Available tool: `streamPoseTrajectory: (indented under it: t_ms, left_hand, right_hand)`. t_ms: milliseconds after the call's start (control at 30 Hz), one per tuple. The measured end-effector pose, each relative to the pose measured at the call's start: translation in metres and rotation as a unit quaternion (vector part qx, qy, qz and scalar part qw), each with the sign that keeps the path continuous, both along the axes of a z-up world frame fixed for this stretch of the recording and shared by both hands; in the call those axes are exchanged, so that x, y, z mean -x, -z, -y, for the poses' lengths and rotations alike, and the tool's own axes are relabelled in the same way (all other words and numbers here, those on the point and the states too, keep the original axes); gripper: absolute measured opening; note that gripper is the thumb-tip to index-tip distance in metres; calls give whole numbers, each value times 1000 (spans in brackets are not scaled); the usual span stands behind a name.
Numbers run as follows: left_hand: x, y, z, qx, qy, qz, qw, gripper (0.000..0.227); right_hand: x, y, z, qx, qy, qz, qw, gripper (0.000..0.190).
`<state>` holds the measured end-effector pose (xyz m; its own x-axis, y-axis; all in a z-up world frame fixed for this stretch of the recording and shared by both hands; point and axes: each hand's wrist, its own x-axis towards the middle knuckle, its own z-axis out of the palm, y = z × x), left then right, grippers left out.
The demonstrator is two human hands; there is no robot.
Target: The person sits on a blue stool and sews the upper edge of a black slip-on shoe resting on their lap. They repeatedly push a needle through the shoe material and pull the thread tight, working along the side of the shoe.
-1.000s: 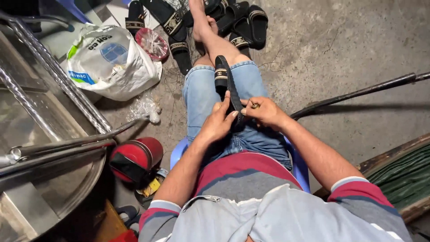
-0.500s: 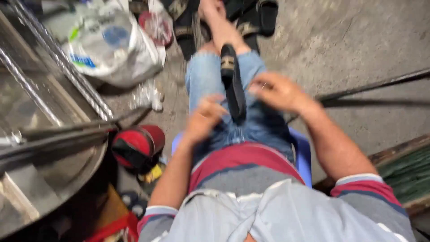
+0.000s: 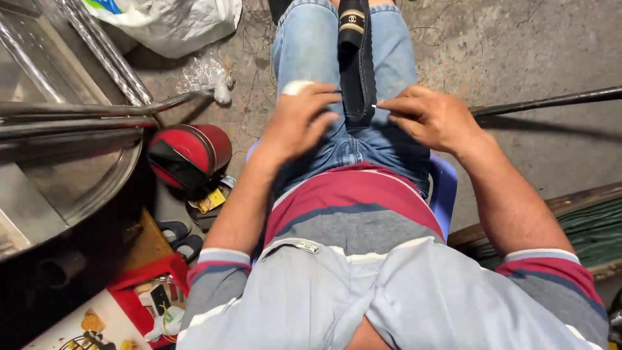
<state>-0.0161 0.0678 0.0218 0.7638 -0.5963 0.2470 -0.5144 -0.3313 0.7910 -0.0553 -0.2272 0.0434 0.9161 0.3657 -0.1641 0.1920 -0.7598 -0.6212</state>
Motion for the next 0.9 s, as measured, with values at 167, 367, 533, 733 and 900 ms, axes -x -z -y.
streamPoseTrajectory:
  t_ms: [167,367,533,733,900]
  left_hand:
    - [25,45,44,-113,-36,-31,992,26]
    - [38,37,58,-73,-122,-98,985,10]
    - [37,40,61,-51,-134,-101,984,10]
    - [39,49,72,-34,-143,-116,982,6]
    - [37,68,84,7,-168,-137,976,6]
  right_hand:
    - [5,8,-6,35,-10,27,999,23]
    - [10,14,-6,54,-14,50,997,22]
    - [9,21,-4,57,-6,58,997,21]
    - [17,11,-16,121,-6,55,991,29]
    - [24,31,-15,171,48,104,978,28]
